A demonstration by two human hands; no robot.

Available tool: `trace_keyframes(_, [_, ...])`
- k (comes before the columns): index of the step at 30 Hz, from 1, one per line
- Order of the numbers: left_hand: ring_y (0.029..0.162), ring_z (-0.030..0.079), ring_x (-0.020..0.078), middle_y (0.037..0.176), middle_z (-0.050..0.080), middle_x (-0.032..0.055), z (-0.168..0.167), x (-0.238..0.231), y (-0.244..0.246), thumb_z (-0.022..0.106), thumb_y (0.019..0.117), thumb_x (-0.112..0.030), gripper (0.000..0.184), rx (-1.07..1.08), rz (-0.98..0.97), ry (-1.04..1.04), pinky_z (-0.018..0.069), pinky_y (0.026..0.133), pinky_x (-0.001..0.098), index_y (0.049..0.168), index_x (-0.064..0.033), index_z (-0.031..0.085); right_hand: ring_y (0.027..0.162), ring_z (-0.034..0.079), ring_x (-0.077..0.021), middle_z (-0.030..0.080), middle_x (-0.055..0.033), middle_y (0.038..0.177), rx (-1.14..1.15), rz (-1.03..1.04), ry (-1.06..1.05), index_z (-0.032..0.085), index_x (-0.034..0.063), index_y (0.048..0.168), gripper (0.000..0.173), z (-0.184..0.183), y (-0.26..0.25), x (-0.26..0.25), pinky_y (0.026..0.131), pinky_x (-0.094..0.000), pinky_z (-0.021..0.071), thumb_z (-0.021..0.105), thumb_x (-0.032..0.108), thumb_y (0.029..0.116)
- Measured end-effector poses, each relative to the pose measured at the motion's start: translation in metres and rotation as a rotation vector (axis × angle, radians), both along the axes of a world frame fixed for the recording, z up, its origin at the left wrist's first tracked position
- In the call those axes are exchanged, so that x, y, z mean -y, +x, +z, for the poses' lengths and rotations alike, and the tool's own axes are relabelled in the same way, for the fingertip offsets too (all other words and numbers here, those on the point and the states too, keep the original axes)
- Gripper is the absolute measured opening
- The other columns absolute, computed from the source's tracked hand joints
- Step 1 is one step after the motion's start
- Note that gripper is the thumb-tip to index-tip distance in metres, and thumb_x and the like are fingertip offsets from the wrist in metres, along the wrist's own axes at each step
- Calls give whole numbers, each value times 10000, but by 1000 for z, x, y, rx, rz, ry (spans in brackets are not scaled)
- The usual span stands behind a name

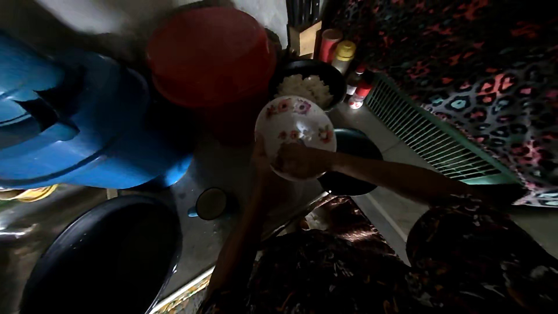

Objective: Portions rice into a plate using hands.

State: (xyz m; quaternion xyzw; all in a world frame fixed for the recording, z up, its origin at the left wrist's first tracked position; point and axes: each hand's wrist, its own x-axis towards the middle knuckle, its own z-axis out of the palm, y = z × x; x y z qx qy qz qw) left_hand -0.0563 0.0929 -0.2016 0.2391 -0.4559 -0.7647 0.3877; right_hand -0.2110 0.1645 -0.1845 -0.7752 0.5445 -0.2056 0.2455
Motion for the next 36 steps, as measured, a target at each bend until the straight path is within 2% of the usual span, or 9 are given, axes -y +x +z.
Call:
trace_keyframes(2, [1134,642,89,1287,653,-10,1,1,9,287,1086,-570,556,63,3,-29,561,970,371,1475,-224,480,1317,531,-420,567,-201,1431,-211,-45,41,701,93,1251,313,-4,-3,-9,1049,-607,457,710,162,947])
trace_keyframes(7, [973,699,127,1093,709,27,11,-3,7,365,1089,-509,483,69,173,165,604,849,367,1314,-142,585,1438,363,-511,428,-191,1584,-388,-240,110,607,204,1432,523,0,-19,2,1095,-746,306,730,153,926])
trace_keyframes(13, [975,706,154,1080,708,59,8,-10,2,347,1115,-412,430,-9,277,217,607,842,376,1315,-104,572,1248,526,-523,581,-268,1350,-406,-175,1,654,119,1355,471,-14,-38,26,960,-674,478,719,12,900])
trace_keyframes(17, [983,706,156,1091,708,53,5,-12,0,333,1120,-397,420,-6,305,237,612,834,380,1336,-120,563,1142,637,-349,653,-240,1258,105,-213,222,629,-25,1315,359,20,-61,38,991,-529,505,652,39,963])
trace_keyframes(20, [980,704,175,1085,704,73,7,-12,-1,321,1119,-408,434,-17,323,292,611,829,402,1326,-109,558,921,634,-184,640,-136,1139,557,-378,270,573,43,1338,381,32,-92,48,791,-383,564,597,81,960])
trace_keyframes(23, [986,707,168,1089,707,66,2,-10,0,304,1122,-400,428,-45,300,282,617,829,393,1336,-120,546,974,647,-137,654,-92,1178,650,-468,133,560,69,1377,406,49,-131,63,856,-353,573,601,132,978])
trace_keyframes(26, [963,712,181,1066,708,84,4,-13,2,311,1124,-373,413,-46,311,298,620,811,396,1320,-95,547,978,646,-147,643,-119,1153,497,-451,25,571,9,1308,396,48,-179,80,870,-337,568,670,43,926])
trace_keyframes(30, [908,722,152,1009,715,62,12,-18,2,287,1130,-357,406,-6,326,312,628,775,361,1294,-96,550,1105,638,-337,627,-240,1257,174,-450,50,598,-40,1279,551,23,-214,101,940,-501,543,757,-149,762])
trace_keyframes(36, [878,728,158,968,720,68,10,-19,0,280,1129,-369,421,-17,338,340,633,749,362,1252,-85,565,1120,635,-390,653,-276,1196,-19,-459,35,648,-82,1212,321,-7,-226,125,1013,-541,490,699,-48,897])
